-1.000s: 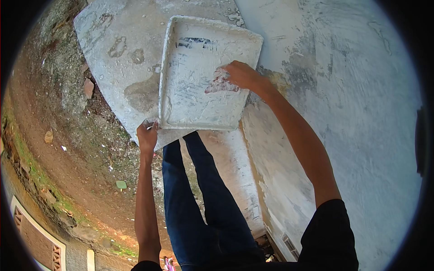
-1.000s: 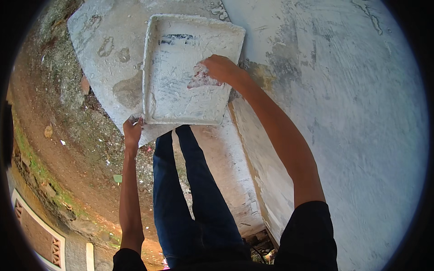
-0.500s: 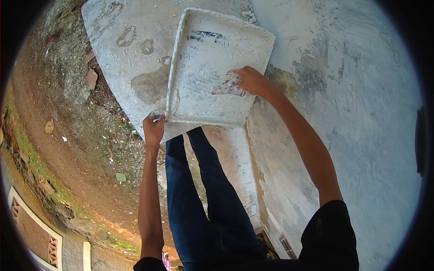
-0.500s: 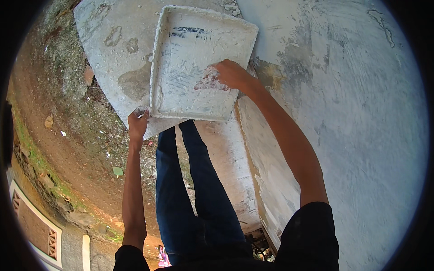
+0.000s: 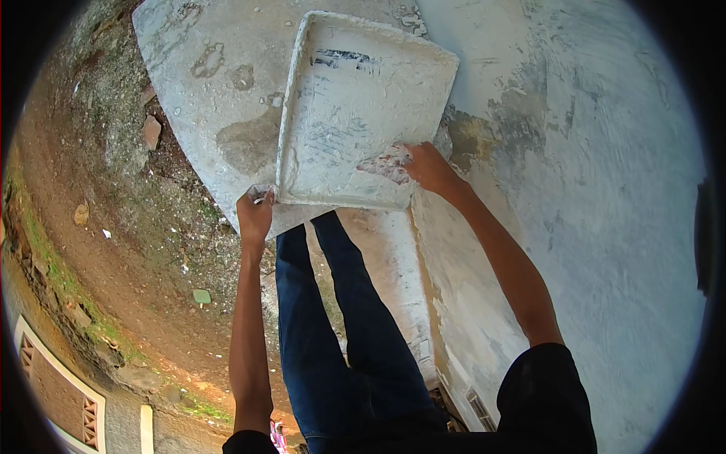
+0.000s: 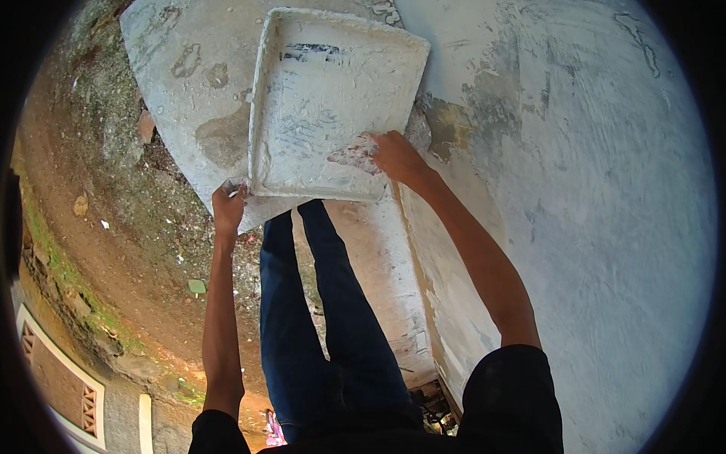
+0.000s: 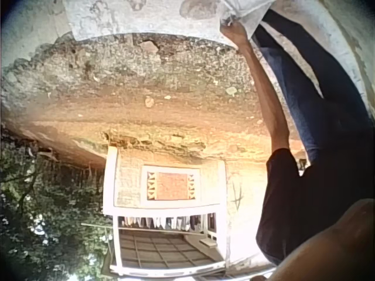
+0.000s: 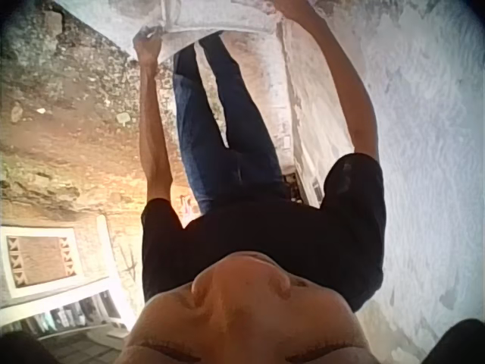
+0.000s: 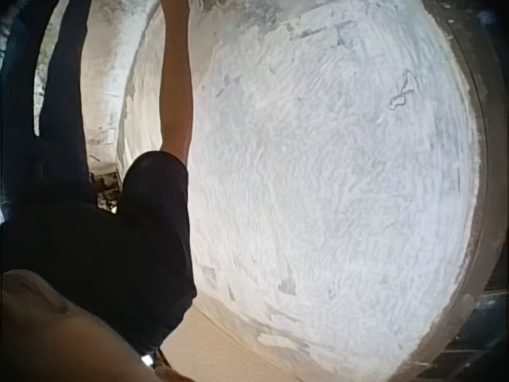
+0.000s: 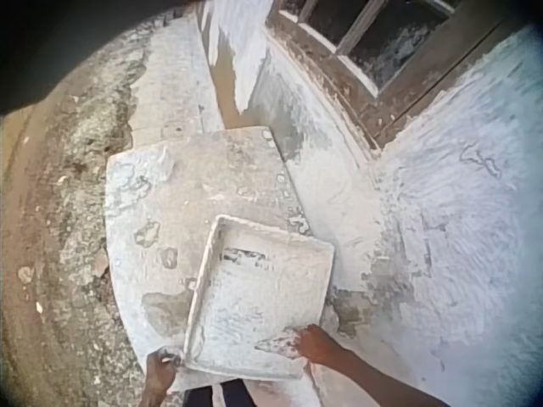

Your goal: The person applies wall putty to an exterior wall with a putty knife, smoothing the putty flat as it is applied.

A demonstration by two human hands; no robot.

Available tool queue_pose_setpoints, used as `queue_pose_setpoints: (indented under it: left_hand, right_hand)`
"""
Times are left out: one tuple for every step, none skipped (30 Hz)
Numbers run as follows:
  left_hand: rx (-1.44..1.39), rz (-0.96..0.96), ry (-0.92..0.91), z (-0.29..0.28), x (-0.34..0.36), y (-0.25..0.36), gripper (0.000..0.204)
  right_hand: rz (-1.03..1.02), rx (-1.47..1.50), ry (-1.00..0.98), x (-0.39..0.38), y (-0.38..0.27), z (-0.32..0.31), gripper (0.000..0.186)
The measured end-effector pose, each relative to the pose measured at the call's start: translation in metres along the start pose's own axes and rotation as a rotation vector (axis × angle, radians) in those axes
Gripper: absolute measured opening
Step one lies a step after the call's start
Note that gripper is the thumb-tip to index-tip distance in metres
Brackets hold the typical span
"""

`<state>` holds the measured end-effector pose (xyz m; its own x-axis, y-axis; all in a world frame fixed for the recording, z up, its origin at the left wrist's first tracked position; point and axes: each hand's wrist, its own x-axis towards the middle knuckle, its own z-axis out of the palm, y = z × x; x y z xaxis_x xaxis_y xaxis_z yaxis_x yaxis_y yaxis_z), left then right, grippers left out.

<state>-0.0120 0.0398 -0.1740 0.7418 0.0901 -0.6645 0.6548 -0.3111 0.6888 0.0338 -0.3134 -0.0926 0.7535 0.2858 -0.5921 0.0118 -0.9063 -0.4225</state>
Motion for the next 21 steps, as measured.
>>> queue_pose_setpoints:
  left_hand:
    - [0.002, -0.001, 0.002, -0.001, 0.001, 0.0, 0.016]
    - [0.026, 0.023, -0.013, -0.002, 0.002, -0.002, 0.016]
    - [0.05, 0.047, -0.029, -0.003, 0.003, -0.003, 0.016]
    - [0.053, 0.046, -0.029, -0.003, 0.004, -0.005, 0.016]
    - [0.028, 0.058, -0.028, 0.002, 0.005, -0.006, 0.017]
    - [0.009, 0.068, -0.02, 0.002, 0.005, -0.007, 0.017]
    - [0.01, 0.068, -0.022, 0.002, 0.005, -0.009, 0.017]
    - [0.005, 0.062, -0.021, 0.002, 0.004, -0.011, 0.017]
    - [0.001, 0.056, -0.018, 0.0, 0.004, -0.011, 0.018]
    - [0.003, 0.057, -0.014, 0.0, 0.004, -0.01, 0.018]
    - [-0.012, 0.018, -0.026, 0.001, 0.003, -0.007, 0.018]
    - [-0.027, -0.02, -0.038, 0.002, 0.002, -0.004, 0.018]
    - [-0.027, -0.02, -0.037, 0.002, 0.002, -0.005, 0.018]
    - [-0.035, -0.01, -0.038, 0.002, 0.003, -0.006, 0.018]
    - [-0.043, -0.001, -0.039, 0.001, 0.004, -0.008, 0.019]
    - [-0.043, 0.001, -0.038, 0.001, 0.005, -0.01, 0.019]
    - [-0.064, -0.009, -0.024, 0.003, 0.004, -0.01, 0.017]
    - [-0.083, -0.018, -0.007, 0.003, 0.003, -0.01, 0.015]
    - [-0.084, -0.019, -0.006, 0.003, 0.003, -0.011, 0.015]
    - [-0.066, -0.009, -0.026, 0.001, 0.005, -0.012, 0.016]
    - [-0.05, 0.001, -0.048, 0.002, 0.005, -0.012, 0.017]
  right_hand:
    - [0.103, 0.022, 0.023, -0.001, 0.001, -0.009, 0.04]
    - [0.208, 0.044, 0.046, -0.002, -0.002, -0.017, 0.04]
    - [0.207, 0.047, 0.045, -0.002, 0.0, -0.02, 0.04]
    - [0.279, 0.075, 0.064, -0.002, 0.003, -0.023, 0.04]
    - [0.359, 0.095, 0.084, -0.005, 0.007, -0.027, 0.039]
    - [0.361, 0.096, 0.083, -0.01, 0.006, -0.017, 0.039]
    - [0.32, 0.072, 0.226, -0.021, 0.004, 0.001, 0.042]
    - [0.275, 0.047, 0.369, -0.029, 0.0, 0.013, 0.045]
    - [0.323, 0.097, 0.361, -0.033, -0.005, 0.016, 0.042]
    - [0.319, 0.099, 0.361, -0.036, -0.009, 0.02, 0.042]
    - [0.323, 0.055, 0.465, -0.041, -0.013, 0.023, 0.04]
    - [0.326, 0.011, 0.569, -0.043, -0.014, 0.025, 0.039]
    - [0.325, 0.011, 0.569, -0.043, -0.011, 0.025, 0.039]
    - [0.403, 0.1, 0.508, -0.043, -0.007, 0.025, 0.042]
    - [0.481, 0.189, 0.444, -0.043, -0.005, 0.026, 0.045]
    - [0.48, 0.189, 0.446, -0.045, -0.005, 0.03, 0.045]
    - [0.498, 0.173, 0.446, -0.051, -0.007, 0.035, 0.045]
    - [0.514, 0.159, 0.445, -0.058, -0.008, 0.041, 0.044]
    - [0.513, 0.159, 0.444, -0.066, -0.01, 0.052, 0.044]
    - [0.519, 0.138, 0.512, -0.076, -0.012, 0.066, 0.044]
    - [0.525, 0.115, 0.58, -0.079, -0.017, 0.069, 0.043]
